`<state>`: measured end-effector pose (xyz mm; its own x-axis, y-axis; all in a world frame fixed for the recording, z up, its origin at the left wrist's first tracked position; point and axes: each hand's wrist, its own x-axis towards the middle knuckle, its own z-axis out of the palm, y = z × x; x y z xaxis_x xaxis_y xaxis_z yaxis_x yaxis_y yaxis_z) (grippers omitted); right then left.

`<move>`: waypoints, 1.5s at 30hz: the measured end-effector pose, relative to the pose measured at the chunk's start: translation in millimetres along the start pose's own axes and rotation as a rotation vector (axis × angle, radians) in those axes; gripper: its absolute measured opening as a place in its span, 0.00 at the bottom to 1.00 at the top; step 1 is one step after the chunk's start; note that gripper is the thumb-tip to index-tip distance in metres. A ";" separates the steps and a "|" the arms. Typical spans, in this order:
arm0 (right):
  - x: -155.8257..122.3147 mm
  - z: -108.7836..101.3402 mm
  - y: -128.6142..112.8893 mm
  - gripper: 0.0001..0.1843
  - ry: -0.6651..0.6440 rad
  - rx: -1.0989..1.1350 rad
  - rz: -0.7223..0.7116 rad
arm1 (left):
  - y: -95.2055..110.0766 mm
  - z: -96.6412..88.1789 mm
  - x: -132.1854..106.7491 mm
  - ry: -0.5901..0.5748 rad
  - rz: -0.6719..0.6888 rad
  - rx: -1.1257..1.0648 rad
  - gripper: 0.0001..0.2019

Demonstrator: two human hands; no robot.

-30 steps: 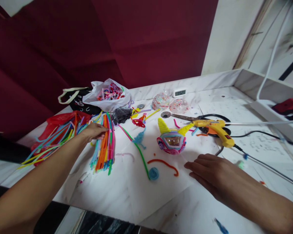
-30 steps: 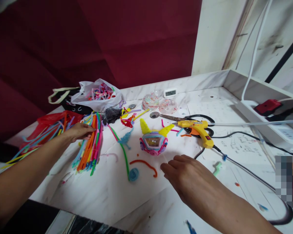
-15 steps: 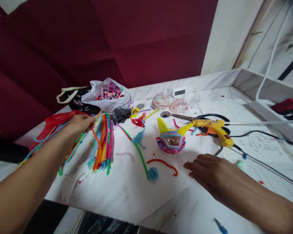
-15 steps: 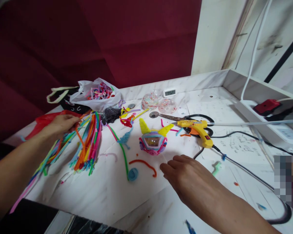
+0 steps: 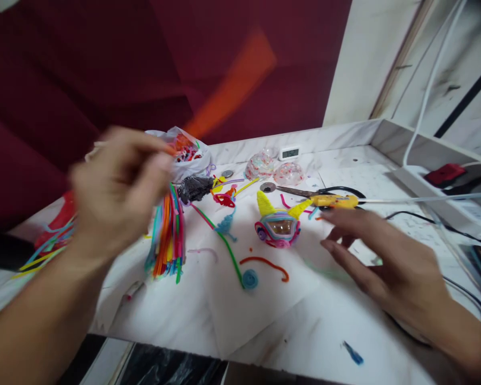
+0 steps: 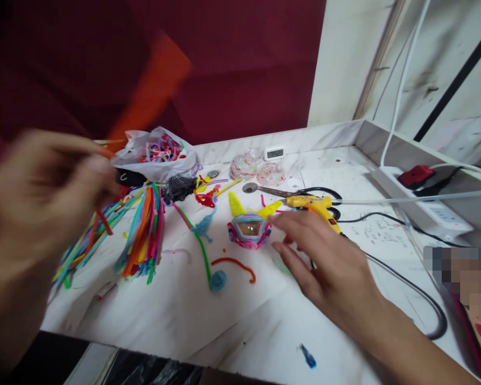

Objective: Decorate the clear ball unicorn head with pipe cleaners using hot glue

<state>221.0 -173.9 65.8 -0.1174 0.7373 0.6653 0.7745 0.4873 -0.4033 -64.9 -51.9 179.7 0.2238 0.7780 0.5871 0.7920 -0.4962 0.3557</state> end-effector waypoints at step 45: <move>38.5 22.8 25.3 0.09 -0.193 -0.085 0.075 | 8.5 113.6 -17.2 -0.160 0.571 -0.226 0.08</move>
<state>221.9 -122.5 66.9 -0.1677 0.8501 0.4993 0.8345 0.3920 -0.3873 2.5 -25.8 90.0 0.6716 0.4064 0.6196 0.3874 -0.9054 0.1739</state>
